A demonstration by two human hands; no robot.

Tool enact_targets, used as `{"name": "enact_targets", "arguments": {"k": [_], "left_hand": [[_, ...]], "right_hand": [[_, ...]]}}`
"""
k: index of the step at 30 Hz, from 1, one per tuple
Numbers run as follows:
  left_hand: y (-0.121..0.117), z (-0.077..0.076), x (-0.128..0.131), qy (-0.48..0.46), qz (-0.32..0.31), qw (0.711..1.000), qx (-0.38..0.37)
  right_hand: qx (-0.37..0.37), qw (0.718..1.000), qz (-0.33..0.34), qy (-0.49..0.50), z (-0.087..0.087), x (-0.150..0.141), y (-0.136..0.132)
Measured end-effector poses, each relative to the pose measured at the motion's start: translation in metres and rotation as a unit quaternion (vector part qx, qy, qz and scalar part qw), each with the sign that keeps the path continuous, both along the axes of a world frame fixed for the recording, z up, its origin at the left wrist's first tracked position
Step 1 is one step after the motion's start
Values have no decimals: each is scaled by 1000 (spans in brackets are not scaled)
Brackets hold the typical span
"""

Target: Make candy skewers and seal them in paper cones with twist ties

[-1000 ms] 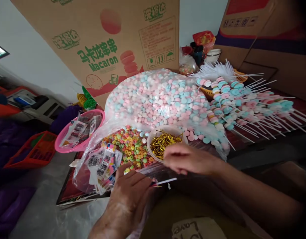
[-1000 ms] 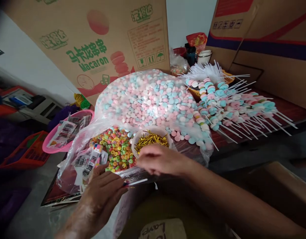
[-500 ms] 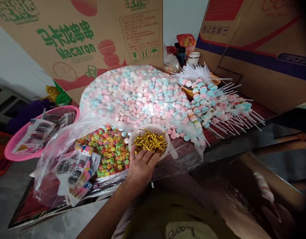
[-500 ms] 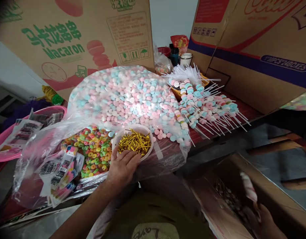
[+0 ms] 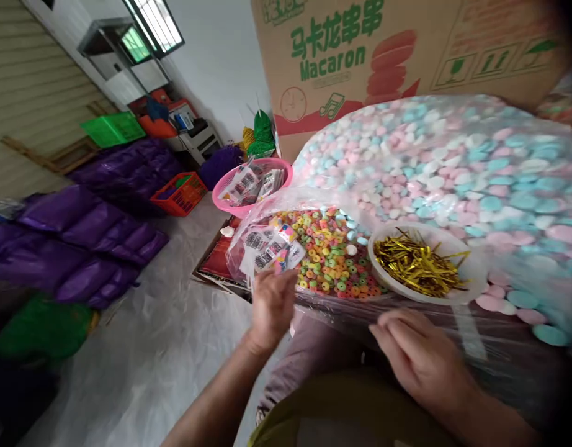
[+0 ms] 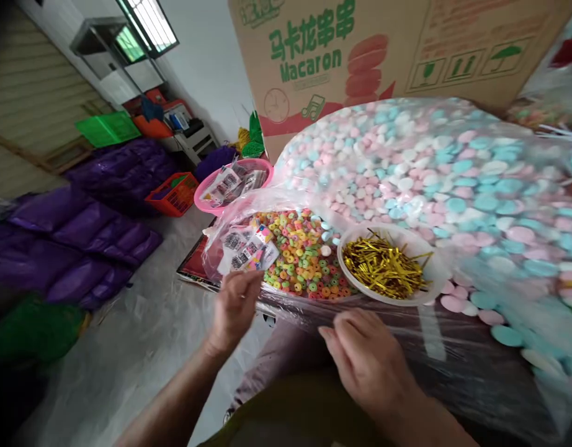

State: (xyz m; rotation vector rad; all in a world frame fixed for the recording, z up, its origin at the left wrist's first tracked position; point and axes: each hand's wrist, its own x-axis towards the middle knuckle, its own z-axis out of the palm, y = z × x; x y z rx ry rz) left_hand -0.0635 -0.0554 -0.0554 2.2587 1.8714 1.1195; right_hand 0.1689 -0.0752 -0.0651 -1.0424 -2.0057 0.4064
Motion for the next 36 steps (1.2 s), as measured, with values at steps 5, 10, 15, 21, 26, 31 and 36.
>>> {"name": "enact_targets", "arguments": {"k": [5, 10, 15, 21, 26, 31, 36], "left_hand": [[16, 1, -67, 11, 153, 986, -64], [78, 1, -57, 107, 121, 980, -118], [128, -10, -57, 97, 138, 966, -194], [147, 0, -69, 127, 82, 975, -162], [158, 40, -64, 202, 14, 973, -110], [105, 70, -9, 235, -122, 963, 44], [32, 56, 64, 174, -374, 910, -34]], "right_hand": [[66, 989, 45, -124, 18, -75, 32], [84, 980, 70, -166, 9, -91, 30], [51, 987, 38, -146, -16, -56, 23], [37, 994, 16, -105, -33, -36, 14], [30, 996, -15, -82, -33, -31, 9], [125, 987, -101, 18, 8, -12, 11], [69, 994, -81, 32, 36, 11, 11]]}}
